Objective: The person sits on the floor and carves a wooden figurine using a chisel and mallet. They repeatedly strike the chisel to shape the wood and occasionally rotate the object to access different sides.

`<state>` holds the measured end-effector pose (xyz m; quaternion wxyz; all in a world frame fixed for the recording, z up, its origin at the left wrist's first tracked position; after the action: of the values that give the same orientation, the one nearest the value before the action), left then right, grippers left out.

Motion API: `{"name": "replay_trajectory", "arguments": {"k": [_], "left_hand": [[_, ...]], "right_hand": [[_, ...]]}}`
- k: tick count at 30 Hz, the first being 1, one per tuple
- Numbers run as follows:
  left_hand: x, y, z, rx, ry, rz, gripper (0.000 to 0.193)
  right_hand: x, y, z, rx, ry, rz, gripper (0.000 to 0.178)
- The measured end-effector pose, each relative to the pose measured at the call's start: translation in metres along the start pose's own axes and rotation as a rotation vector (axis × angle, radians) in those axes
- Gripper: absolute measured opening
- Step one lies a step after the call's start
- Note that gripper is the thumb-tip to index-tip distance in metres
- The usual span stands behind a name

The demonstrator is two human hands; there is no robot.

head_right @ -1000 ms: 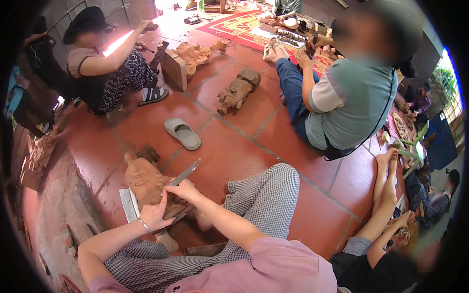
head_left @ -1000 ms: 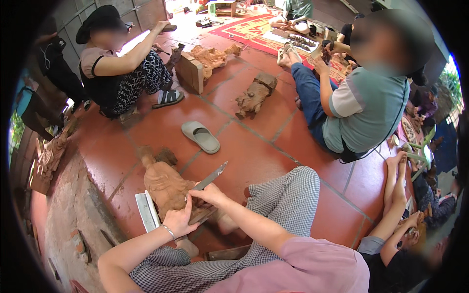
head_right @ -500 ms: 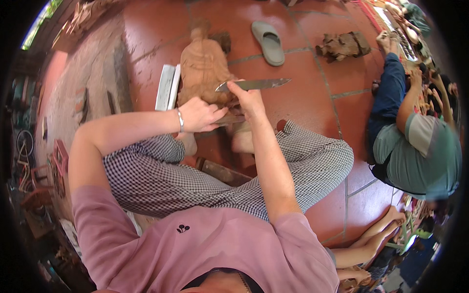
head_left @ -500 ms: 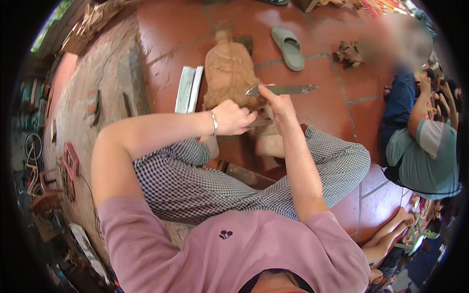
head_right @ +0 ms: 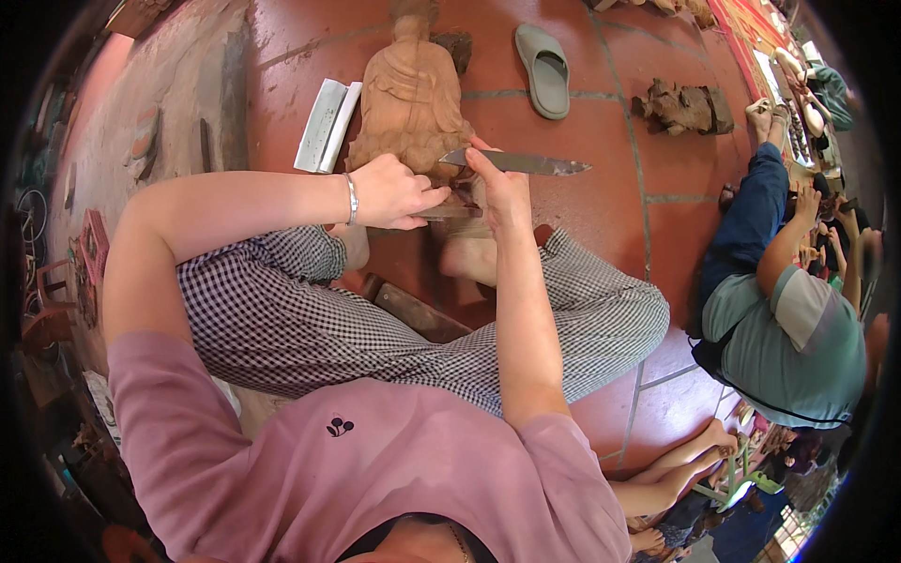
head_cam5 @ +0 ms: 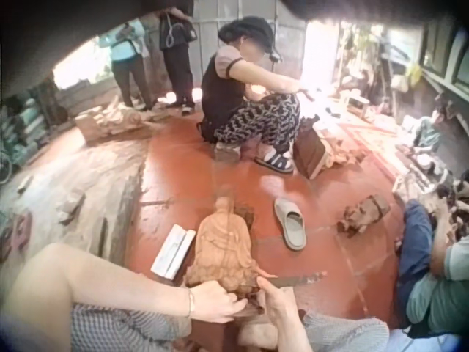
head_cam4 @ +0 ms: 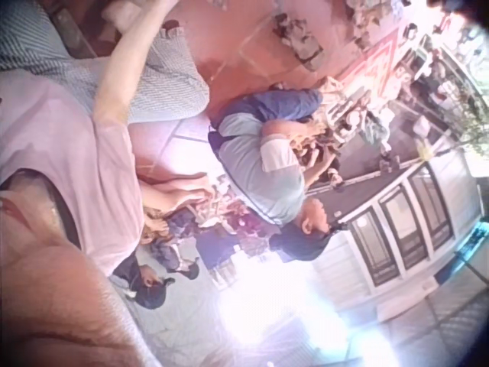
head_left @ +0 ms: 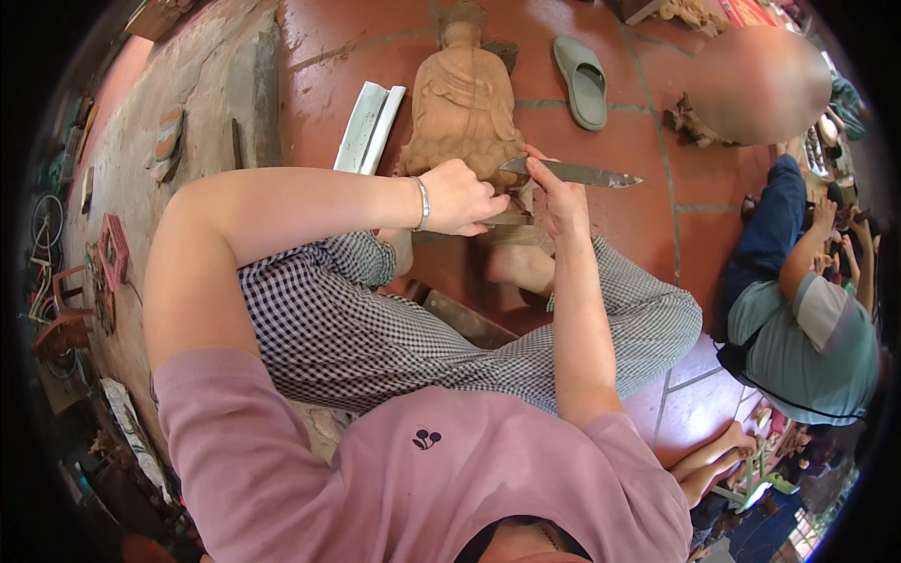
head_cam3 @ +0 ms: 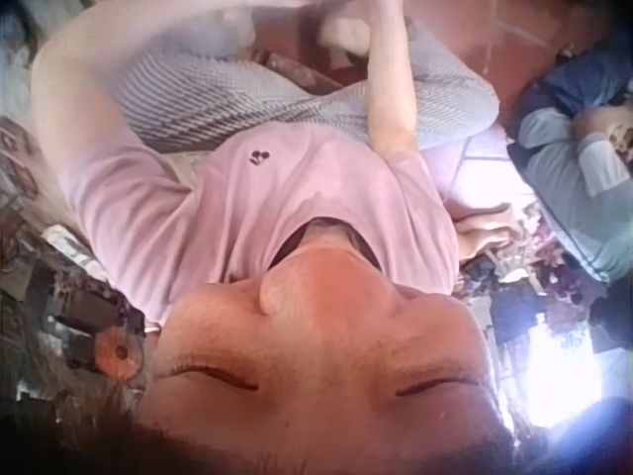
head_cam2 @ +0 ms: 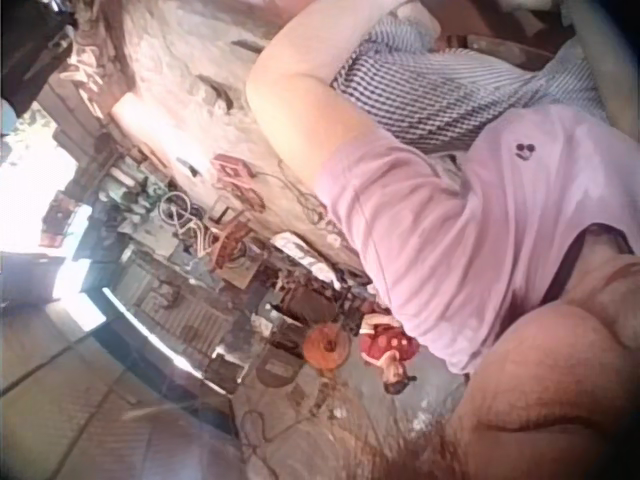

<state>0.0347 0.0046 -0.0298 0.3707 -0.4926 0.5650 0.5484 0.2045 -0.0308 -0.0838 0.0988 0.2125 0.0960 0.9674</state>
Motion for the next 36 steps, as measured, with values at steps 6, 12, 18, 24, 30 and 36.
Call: {"name": "replay_trajectory", "arguments": {"k": [6,12,18,24,30,36], "left_hand": [[-0.001,-0.001,0.001,0.003,-0.016,0.042,0.056],[-0.001,0.0,-0.001,-0.004,-0.002,0.036,0.054],[-0.001,-0.002,0.002,-0.001,-0.021,0.047,0.054],[-0.003,0.0,0.0,0.013,-0.023,0.05,0.055],[-0.001,0.0,0.002,-0.015,-0.005,0.068,0.056],[-0.002,-0.002,0.001,-0.008,-0.008,0.047,0.058]], "right_hand": [[0.006,-0.007,0.004,0.035,0.125,-0.083,0.021],[0.004,0.007,-0.005,-0.033,0.043,-0.052,0.023],[0.012,-0.002,0.01,0.005,0.099,-0.091,0.031],[0.002,0.001,0.006,0.048,0.068,-0.022,0.033],[0.014,-0.012,0.02,0.185,0.162,-0.025,0.036],[-0.005,-0.021,0.008,0.201,-0.039,0.145,0.048]]}}
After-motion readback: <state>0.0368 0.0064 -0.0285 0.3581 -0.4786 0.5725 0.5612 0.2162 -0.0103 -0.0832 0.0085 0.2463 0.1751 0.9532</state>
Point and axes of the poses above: each hand's wrist, its own y-axis away from the middle knuckle, its own x-axis out of the palm, z = x × y, the point moved 4 cm from there along -y, towards the middle knuckle, and after that the axes turned 9 degrees about z, right-handed, at the moved point
